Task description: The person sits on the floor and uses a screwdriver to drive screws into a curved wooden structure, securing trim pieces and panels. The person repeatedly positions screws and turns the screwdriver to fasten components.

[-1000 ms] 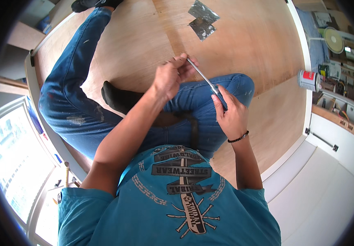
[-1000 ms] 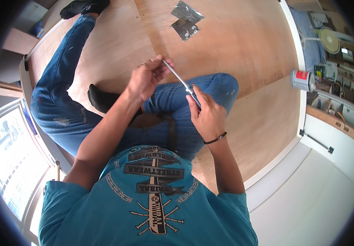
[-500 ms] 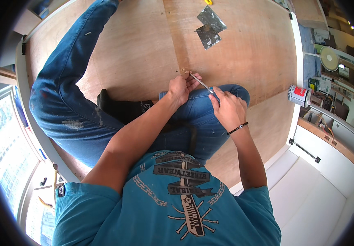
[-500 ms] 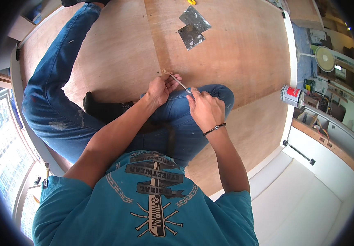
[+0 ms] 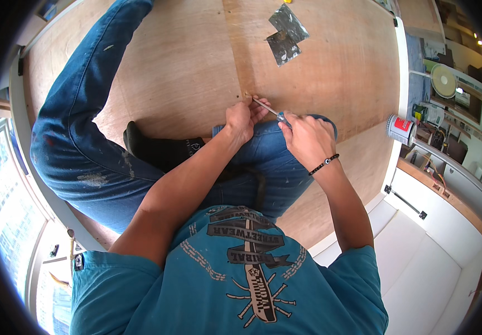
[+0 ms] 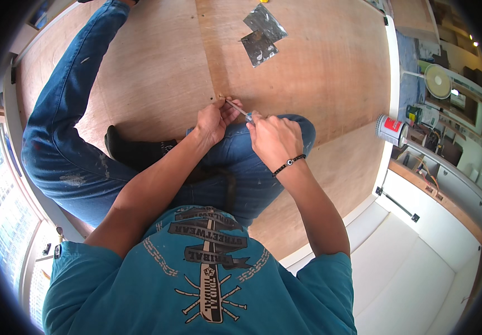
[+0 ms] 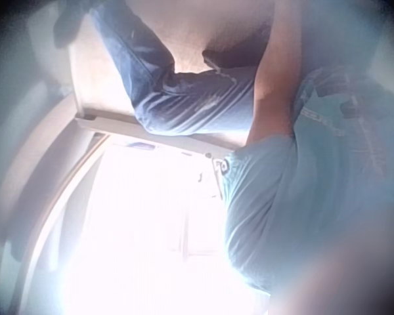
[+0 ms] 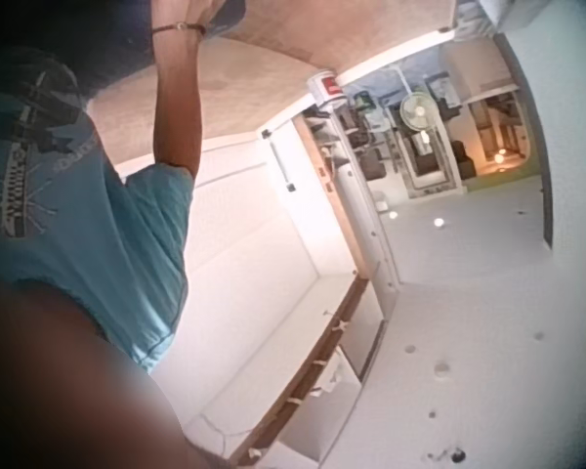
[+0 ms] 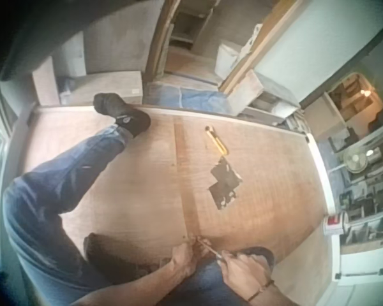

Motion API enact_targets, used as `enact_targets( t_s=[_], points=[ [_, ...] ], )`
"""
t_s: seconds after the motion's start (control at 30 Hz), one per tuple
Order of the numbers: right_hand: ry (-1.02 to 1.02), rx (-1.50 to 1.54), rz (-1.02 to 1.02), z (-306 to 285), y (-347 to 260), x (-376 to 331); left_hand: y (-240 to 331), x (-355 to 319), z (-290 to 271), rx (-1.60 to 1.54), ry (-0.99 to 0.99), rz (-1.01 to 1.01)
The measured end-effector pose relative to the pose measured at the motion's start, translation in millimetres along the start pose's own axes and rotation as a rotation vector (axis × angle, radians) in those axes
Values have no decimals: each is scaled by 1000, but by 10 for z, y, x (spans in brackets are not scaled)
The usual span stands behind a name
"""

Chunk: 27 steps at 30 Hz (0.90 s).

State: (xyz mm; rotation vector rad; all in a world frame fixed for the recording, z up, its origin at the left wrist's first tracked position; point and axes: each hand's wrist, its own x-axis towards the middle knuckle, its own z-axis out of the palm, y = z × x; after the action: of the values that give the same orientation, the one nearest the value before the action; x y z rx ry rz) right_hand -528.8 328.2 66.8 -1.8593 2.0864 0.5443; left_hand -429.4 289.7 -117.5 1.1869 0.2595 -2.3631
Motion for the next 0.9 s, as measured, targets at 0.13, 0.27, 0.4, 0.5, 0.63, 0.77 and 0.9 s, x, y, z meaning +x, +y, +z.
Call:
enact_targets(
  t_s=[0.13,0.27,0.4,0.5,0.63,0.77,0.9],
  points=[
    [-114,41,59,-155,-73,195,26,-125,8,123,-112,-16],
    [-482,426,298,-227,141,501,68,-269,140,79,-190,-93],
    [-50,-26,86,-171,65,104,56,-242,168,87,-150,-83],
    [-18,-114,-130,-149,14,-34,38,-200,144,35,-145,-58],
    [-61,-71,-79,-207,-2,81,30,-186,132,2,-139,-77],
    [-74,34,-41,-235,80,251,-2,-162,111,-70,-213,-139],
    [-220,130,121,-351,82,434,-8,-150,120,-108,-229,-144]
  ],
)
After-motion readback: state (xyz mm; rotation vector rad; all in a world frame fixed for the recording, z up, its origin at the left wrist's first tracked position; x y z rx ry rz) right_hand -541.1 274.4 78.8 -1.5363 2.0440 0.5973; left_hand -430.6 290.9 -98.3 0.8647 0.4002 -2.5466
